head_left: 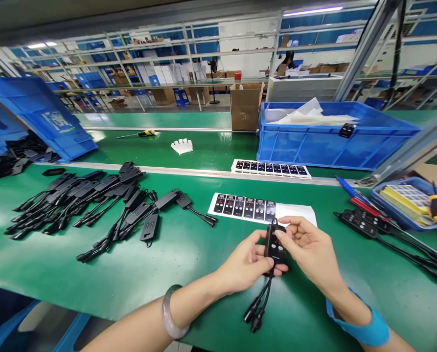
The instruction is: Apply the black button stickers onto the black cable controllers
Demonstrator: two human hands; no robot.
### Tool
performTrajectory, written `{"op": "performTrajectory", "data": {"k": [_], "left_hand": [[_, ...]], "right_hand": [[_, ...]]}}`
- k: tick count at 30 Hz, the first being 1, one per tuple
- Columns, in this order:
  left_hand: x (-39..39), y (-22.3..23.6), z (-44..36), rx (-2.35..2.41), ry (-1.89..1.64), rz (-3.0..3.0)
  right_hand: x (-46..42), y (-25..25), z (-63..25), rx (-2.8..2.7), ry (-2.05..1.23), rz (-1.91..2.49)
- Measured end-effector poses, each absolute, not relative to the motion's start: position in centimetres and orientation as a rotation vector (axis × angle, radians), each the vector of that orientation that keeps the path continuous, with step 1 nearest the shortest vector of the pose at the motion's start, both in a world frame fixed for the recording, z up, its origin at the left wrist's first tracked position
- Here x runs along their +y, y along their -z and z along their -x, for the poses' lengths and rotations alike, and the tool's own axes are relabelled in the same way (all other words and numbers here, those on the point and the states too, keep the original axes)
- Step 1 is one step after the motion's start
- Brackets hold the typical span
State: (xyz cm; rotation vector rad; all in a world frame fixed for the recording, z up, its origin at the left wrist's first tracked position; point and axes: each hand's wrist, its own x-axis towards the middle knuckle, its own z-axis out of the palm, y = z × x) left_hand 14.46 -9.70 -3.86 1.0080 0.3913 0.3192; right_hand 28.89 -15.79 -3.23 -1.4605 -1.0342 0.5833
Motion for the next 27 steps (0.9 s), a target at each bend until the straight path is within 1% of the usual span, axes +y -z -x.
{"op": "performTrajectory", "data": {"k": [7, 11, 13, 17, 20, 24, 27], "left_hand": [[-9.7, 3.7, -14.4, 0.406, -0.329, -1.096], [-9.4, 3.7, -14.4, 0.412, -0.323, -1.057], [-9.2, 3.7, -14.4, 0.419, -0.311, -0.997], [-8.8, 3.7, -14.6, 0.456, -0.306, -0.895], [-8.5, 3.6, -14.6, 0.478, -0.367, -0.908], [-8.3, 3.7, -14.5, 0.482, -0.427, -0.989], [-8.3, 4.0, -14.5, 0.482, -0.462, -1.126]], "right_hand": [[-15.9, 3.0, -28.8, -1.01, -0.572, 1.49], [-15.7, 3.6, -29.6, -1.061, -0.544, 1.631], [-15.5, 4.1, -30.0, -1.118, -0.601, 1.668], [-15.3, 4.9, -30.0, -1.255, -0.79, 1.629], [-15.5, 4.9, -29.3, -1.366, -0.834, 1.625], [-15.7, 4.5, -28.8, -1.423, -0.971, 1.438], [-15.7, 4.6, -28.7, -1.382, -0.909, 1.409]]}}
